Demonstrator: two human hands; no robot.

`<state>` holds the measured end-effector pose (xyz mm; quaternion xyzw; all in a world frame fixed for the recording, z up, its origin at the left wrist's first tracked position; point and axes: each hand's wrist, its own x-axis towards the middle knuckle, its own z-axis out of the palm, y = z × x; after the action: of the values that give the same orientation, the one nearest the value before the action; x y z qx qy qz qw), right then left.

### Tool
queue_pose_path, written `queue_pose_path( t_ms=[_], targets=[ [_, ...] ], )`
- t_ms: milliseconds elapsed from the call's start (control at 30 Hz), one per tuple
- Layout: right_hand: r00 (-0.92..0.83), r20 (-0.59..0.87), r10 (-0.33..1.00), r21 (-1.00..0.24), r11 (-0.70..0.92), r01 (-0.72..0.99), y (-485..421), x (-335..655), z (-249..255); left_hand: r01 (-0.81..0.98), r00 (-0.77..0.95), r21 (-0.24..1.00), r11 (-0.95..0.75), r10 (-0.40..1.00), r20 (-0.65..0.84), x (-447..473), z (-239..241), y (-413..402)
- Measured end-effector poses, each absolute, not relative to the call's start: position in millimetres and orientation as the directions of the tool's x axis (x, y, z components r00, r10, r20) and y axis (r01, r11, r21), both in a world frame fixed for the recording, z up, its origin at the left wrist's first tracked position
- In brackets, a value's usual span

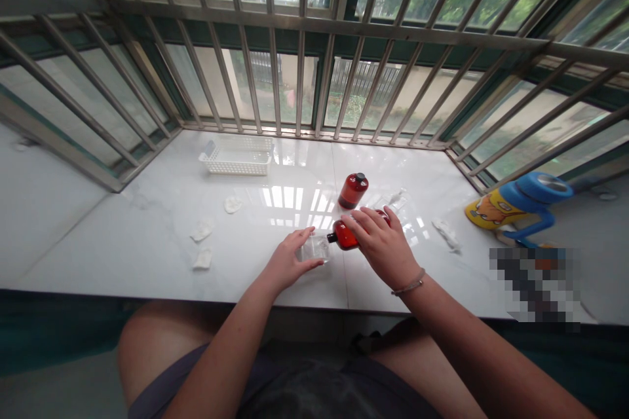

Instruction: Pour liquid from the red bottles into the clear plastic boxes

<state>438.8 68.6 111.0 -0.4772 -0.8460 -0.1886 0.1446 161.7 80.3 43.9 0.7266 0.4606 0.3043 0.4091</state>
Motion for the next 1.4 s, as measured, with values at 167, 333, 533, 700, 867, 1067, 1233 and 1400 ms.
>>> queue_pose_path(
  t_ms=[167, 333, 533, 700, 867, 1067, 1233, 1400],
  targets=[
    [-0.507, 0.422, 0.752, 0.195, 0.471, 0.861, 68, 438, 114, 0.429, 0.394, 0.87, -0.242, 0.917, 0.061, 161, 45, 80],
    [-0.508, 0.427, 0.748, 0.2, 0.47, 0.86, 68, 438, 116, 0.431, 0.392, 0.867, -0.251, 0.917, 0.071, 161, 45, 80],
    [-0.509, 0.426, 0.749, 0.2, 0.47, 0.86, 68, 437, 117, 0.426, 0.394, 0.867, -0.259, 0.915, 0.08, 160, 40, 81],
    [-0.51, 0.43, 0.745, 0.208, 0.468, 0.859, 69, 438, 117, 0.421, 0.401, 0.865, -0.272, 0.912, 0.091, 160, 37, 81],
    [-0.51, 0.426, 0.747, 0.21, 0.467, 0.859, 69, 440, 118, 0.426, 0.398, 0.866, -0.261, 0.914, 0.079, 160, 38, 80],
    [-0.511, 0.425, 0.747, 0.215, 0.465, 0.859, 68, 441, 120, 0.431, 0.398, 0.865, -0.258, 0.914, 0.075, 160, 39, 81],
    [-0.513, 0.416, 0.751, 0.22, 0.464, 0.858, 69, 441, 121, 0.431, 0.397, 0.863, -0.262, 0.914, 0.079, 160, 37, 82],
    [-0.521, 0.406, 0.75, 0.242, 0.462, 0.853, 69, 442, 123, 0.427, 0.395, 0.869, -0.251, 0.916, 0.071, 160, 38, 81]
  ],
)
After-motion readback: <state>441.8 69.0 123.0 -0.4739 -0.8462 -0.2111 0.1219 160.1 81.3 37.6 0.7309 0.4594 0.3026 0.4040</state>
